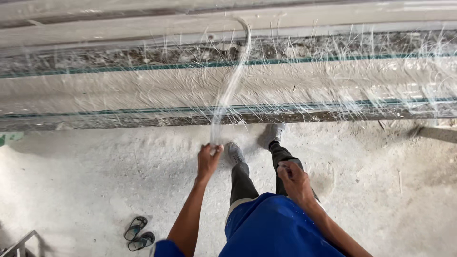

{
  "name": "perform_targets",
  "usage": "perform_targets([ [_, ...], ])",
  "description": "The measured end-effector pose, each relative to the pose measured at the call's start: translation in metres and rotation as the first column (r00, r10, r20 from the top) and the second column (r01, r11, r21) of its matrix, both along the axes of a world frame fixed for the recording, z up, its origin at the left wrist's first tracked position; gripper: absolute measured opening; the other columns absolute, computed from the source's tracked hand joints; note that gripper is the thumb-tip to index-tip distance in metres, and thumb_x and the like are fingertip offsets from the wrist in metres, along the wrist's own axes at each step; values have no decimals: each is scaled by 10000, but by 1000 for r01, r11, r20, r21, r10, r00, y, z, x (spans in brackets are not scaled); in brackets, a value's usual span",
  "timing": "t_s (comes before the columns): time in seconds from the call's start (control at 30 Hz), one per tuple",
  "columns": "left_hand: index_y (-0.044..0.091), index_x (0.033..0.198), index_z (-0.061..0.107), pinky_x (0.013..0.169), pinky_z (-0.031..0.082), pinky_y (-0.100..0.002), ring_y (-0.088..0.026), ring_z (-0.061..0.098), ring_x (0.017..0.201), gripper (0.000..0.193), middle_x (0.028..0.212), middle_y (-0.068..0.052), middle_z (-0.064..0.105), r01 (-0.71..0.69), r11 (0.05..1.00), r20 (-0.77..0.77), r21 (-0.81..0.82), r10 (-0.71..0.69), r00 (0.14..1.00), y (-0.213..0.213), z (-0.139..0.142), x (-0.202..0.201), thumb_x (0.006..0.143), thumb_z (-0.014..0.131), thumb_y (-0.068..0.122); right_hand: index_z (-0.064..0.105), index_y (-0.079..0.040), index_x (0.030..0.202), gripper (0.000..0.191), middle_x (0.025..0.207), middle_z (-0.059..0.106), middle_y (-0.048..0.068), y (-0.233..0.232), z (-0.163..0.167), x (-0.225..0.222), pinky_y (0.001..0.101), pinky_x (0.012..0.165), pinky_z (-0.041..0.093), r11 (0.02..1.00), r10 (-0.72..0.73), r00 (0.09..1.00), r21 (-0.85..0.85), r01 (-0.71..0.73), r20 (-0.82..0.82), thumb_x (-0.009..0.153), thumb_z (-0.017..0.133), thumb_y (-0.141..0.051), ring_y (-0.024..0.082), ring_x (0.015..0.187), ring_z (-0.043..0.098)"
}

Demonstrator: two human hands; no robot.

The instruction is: The person applies plaster to long decorative molding strips laid on a workbench, spreading the paste with a small trowel and smoothing it by hand over fiberglass mesh. They then use a knife to trim excess along the edges and scoop more plaster from a large bowl as needed.

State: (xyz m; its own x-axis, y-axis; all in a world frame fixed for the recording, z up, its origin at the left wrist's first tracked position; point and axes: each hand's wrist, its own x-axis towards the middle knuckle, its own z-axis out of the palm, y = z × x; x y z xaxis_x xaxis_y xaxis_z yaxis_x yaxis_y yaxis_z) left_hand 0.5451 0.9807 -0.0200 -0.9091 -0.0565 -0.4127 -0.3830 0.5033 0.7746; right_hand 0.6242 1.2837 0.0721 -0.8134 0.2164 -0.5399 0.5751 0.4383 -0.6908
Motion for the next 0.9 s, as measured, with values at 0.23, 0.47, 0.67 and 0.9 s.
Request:
perform_targets([
  [0.23,129,821,574,614,547,-363,-137,555,553,264,626,-5,555,-487,582,510,652,139,849,47,116,-27,999,647,310,564,-1,1328,550,1200,647,80,-46,21,-59,317,987,473,874,-202,910,-486,0,-362,1077,474,-482,145,1108,587],
  [0.47,166,827,476,543,333,-308,-98,339,529,306,614,55,386,-550,165,515,819,211,831,182,209,-147,1060,583,333,567,-14,1257,648,1130,658,82,2,60,-136,362,977,517,133,73,939,-929,-344,-337,955,597,-587,192,1053,645],
  [0.67,149,878,492,603,385,-346,-127,433,598,257,675,29,445,-628,101,540,772,417,731,319,212,-260,1055,545,327,691,7,765,378,605,670,41,279,81,-218,339,558,547,662,686,721,-499,-560,100,876,750,-350,148,581,667],
  [0.9,160,850,488,548,385,-349,-144,400,561,296,639,25,447,-498,-217,532,840,508,677,447,163,-365,1058,548,363,786,6,1096,414,915,748,75,626,110,-340,388,497,696,572,745,667,-523,-633,8,939,735,-373,177,666,727],
])
